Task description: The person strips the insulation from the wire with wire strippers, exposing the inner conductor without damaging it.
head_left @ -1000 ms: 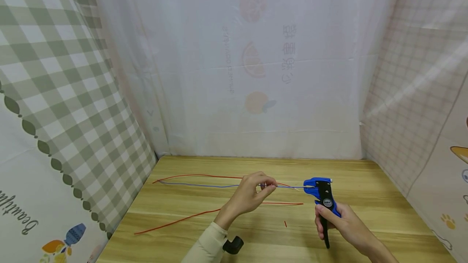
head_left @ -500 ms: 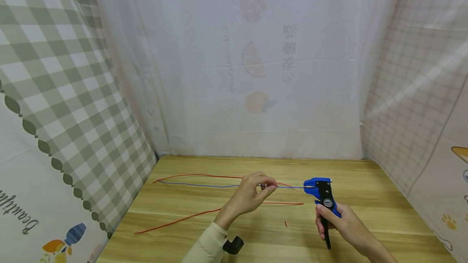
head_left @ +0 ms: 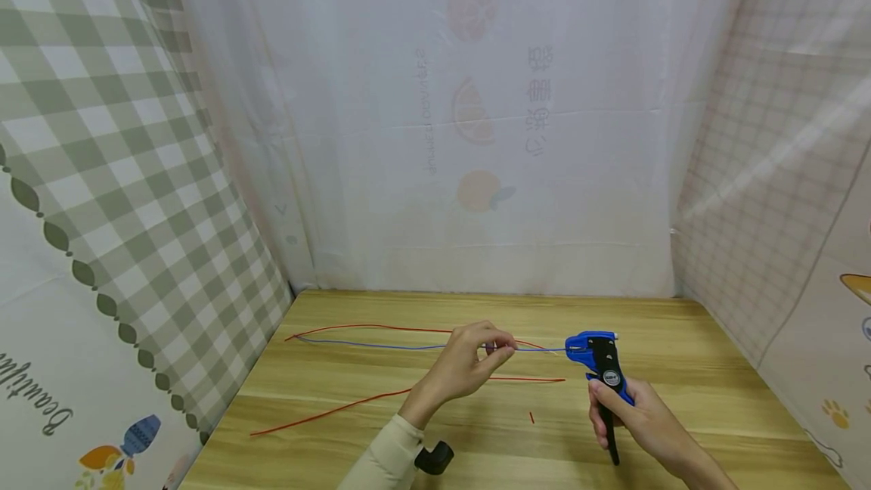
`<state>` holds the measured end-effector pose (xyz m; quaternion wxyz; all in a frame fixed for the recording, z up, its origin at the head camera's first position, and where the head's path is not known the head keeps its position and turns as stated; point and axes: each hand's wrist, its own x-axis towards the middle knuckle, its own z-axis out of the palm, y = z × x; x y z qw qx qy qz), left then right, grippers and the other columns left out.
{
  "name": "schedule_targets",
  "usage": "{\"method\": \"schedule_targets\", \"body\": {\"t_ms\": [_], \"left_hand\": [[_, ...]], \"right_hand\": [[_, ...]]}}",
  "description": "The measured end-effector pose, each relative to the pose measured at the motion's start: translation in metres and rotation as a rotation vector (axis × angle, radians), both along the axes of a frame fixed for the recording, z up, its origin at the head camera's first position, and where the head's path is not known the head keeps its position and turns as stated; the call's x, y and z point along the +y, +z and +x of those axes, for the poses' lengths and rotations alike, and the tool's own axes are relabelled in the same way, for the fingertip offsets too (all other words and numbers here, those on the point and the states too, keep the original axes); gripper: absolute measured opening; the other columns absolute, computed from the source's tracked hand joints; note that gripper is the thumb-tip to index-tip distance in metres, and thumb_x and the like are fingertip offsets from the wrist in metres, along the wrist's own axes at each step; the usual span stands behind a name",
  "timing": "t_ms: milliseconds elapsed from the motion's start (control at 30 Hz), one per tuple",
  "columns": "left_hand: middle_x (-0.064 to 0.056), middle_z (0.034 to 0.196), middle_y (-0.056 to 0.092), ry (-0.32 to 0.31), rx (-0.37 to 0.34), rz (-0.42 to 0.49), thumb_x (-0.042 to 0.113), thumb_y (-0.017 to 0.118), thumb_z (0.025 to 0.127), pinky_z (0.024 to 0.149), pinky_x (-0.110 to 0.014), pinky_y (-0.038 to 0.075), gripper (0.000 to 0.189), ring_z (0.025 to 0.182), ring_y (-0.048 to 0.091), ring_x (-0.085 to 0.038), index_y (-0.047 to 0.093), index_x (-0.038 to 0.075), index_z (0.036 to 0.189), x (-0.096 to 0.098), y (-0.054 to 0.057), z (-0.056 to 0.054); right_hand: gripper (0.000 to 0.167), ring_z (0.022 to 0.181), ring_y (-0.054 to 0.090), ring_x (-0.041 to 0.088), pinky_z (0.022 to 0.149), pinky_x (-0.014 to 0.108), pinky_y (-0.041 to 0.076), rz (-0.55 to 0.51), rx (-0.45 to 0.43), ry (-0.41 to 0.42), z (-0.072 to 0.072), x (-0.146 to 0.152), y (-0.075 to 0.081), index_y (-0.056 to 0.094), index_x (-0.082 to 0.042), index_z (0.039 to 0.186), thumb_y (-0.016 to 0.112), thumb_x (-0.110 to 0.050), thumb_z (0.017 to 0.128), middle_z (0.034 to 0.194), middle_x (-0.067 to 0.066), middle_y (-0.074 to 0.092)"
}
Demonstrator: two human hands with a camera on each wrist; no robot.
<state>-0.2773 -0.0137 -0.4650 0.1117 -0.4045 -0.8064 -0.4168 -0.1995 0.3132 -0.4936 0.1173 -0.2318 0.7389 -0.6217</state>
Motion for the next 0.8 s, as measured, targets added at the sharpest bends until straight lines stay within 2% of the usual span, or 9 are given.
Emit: {"method": "schedule_targets", "body": {"t_ms": [233,333,467,567,700,800], "left_hand": [[-0.003,0.104,0.08,-0.005,-0.03,0.002,0.015,0.073,0.112,0.08,-0.024,0.057,0.013,0.09,0.059,0.001,0.085,0.013,0.113,-0.0003,-0.0008,0.0001],[-0.003,0.104,0.08,-0.006,-0.025,0.001,0.015,0.072,0.112,0.08,-0.028,0.059,0.013,0.09,0.059,0.001,0.085,0.013,0.113,-0.0002,-0.0011,-0.0002],[-0.003,0.103,0.08,-0.006,-0.019,-0.003,0.016,0.072,0.112,0.079,-0.024,0.057,0.013,0.089,0.058,0.001,0.085,0.013,0.113,-0.0002,-0.0016,-0.0007],[-0.003,0.104,0.08,-0.006,-0.018,-0.005,0.016,0.072,0.112,0.079,-0.025,0.057,0.013,0.089,0.058,0.001,0.085,0.013,0.113,-0.0002,-0.0016,-0.0009],[-0.003,0.105,0.081,-0.006,-0.018,-0.003,0.015,0.072,0.112,0.079,-0.025,0.057,0.013,0.089,0.059,0.0,0.085,0.012,0.113,-0.0003,-0.0014,-0.0009],[-0.003,0.105,0.082,-0.005,-0.015,-0.002,0.015,0.072,0.112,0.08,-0.016,0.051,0.014,0.089,0.059,0.0,0.085,0.012,0.113,-0.0002,-0.0008,-0.0006]], "right_hand": [[0.046,0.065,0.071,0.032,0.066,0.045,0.064,0.012,-0.023,-0.022,0.0013,-0.0006,0.001,0.049,0.024,0.107,0.034,-0.015,0.125,0.077,0.017,0.065],[0.045,0.065,0.071,0.033,0.066,0.045,0.064,0.02,-0.018,-0.026,0.0014,-0.0008,0.0011,0.052,0.021,0.105,0.033,-0.015,0.125,0.077,0.019,0.064],[0.045,0.065,0.071,0.032,0.066,0.044,0.064,0.028,-0.012,-0.031,0.0014,-0.0008,0.0012,0.057,0.015,0.102,0.034,-0.015,0.125,0.076,0.022,0.063],[0.045,0.065,0.071,0.032,0.066,0.044,0.064,0.024,-0.019,-0.033,0.0013,-0.0007,0.0015,0.057,0.015,0.101,0.034,-0.015,0.125,0.076,0.02,0.064],[0.045,0.065,0.071,0.031,0.066,0.045,0.064,0.015,-0.031,-0.035,0.0013,-0.0013,0.0022,0.055,0.016,0.104,0.033,-0.016,0.125,0.076,0.014,0.066],[0.043,0.064,0.071,0.031,0.067,0.045,0.064,0.012,-0.041,-0.043,0.0018,-0.002,0.0031,0.056,0.014,0.106,0.034,-0.017,0.126,0.076,0.007,0.067]]}}
